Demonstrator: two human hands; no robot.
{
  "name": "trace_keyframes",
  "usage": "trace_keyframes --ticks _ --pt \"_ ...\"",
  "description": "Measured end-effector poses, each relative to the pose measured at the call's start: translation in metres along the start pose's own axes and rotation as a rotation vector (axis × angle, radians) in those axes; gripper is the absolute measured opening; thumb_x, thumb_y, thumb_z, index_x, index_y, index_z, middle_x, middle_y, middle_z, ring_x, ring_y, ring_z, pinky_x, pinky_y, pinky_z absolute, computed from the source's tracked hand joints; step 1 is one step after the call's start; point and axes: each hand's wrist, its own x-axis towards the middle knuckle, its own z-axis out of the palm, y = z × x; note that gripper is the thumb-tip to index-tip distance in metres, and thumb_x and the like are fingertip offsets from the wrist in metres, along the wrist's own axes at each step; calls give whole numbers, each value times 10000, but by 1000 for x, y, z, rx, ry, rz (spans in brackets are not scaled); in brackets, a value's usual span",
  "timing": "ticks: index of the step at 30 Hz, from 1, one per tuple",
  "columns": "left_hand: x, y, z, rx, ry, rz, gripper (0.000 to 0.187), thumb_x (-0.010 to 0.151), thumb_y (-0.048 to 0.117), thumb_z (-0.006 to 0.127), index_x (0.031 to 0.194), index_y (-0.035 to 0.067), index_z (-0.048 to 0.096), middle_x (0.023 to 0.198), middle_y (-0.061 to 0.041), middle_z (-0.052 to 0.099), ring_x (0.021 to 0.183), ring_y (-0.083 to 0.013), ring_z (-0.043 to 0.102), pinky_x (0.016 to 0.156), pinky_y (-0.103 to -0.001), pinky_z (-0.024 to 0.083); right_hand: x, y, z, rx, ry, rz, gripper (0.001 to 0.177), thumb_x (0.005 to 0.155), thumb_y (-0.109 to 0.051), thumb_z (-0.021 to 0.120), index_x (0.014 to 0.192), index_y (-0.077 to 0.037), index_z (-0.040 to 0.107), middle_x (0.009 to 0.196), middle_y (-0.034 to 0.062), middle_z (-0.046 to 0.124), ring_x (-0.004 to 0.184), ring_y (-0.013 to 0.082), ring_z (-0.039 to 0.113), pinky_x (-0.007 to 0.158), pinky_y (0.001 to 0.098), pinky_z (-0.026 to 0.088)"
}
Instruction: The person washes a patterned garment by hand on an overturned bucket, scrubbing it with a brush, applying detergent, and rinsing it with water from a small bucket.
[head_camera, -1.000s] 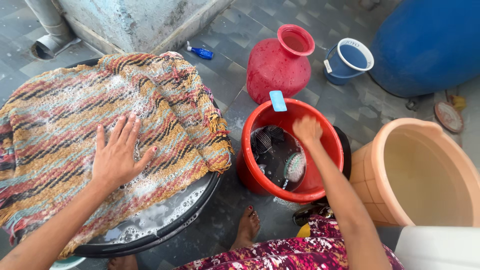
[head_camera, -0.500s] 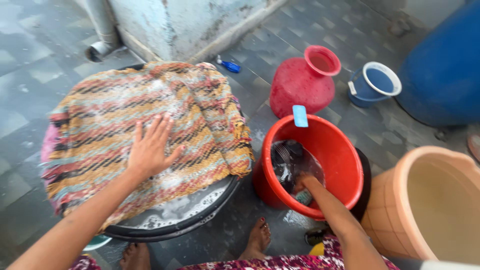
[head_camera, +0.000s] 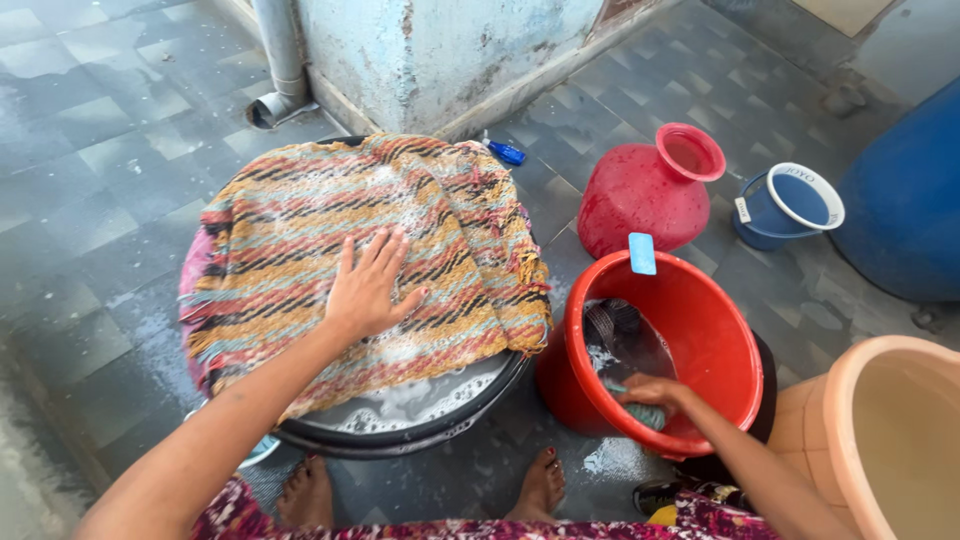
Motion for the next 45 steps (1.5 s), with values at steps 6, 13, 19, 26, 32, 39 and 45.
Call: trace_keyframes --ticks 6,13,19,26,32,39,45 --pt "-2 2 3 25 27 -30 894 922 686 424 1544 48 355 1636 -104 313 1532 -271 216 1180 -681 87 -124 -89 10 -767 723 -155 682 722 -387 841 1309 -163 576 1232 164 649 1069 373 687 864 509 587" --pt "-10 4 6 -50 73 -206 732 957 608 420 1513 132 421 1629 -139 286 1523 -367 184 1045 -860 13 -241 -245 93 -664 1231 -1006 570 697 -286 822 1163 -43 600 1302 184 574 1082 354 645 816 466 572" --pt "-18 -84 -17 117 44 -364 629 1011 526 456 1457 87 517 1638 -138 356 1548 -337 251 1183 -738 61 -164 -350 180 -713 1148 -1032 534 823 -245 761 1314 -101 609 1506 172 506 1196 361 567 951 456 523" --pt "-103 -127 -27 118 148 -241 670 986 498 465 1488 55 499 1568 -111 443 1496 -320 304 1200 -648 133 -139 -362 166 -960 1004 -1269 454 787 -403 748 1179 -216 618 1428 251 463 1288 440 441 1057 670 330" --pt "-101 -126 -31 219 124 -235 666 1002 496 424 1492 49 483 1576 -102 446 1502 -323 307 1225 -560 145 -164 -399 221 -653 871 -1141 733 760 -401 738 1454 -307 520 1321 181 580 1163 395 536 1023 559 429" --pt "-106 -128 -26 231 112 -216 632 1020 467 392 1509 71 463 1598 -94 417 1516 -313 278 1235 -585 129 -161 -404 192 -430 803 -951 480 907 -564 555 1345 -379 620 1399 15 690 1097 259 702 872 425 589" --pt "-104 -122 -22 285 61 -245 638 1012 471 379 1515 83 446 1608 -77 390 1523 -322 258 1212 -617 133 -129 -399 261 -749 1045 -876 636 878 -701 597 1418 -365 580 1274 240 638 1125 362 654 844 472 566"
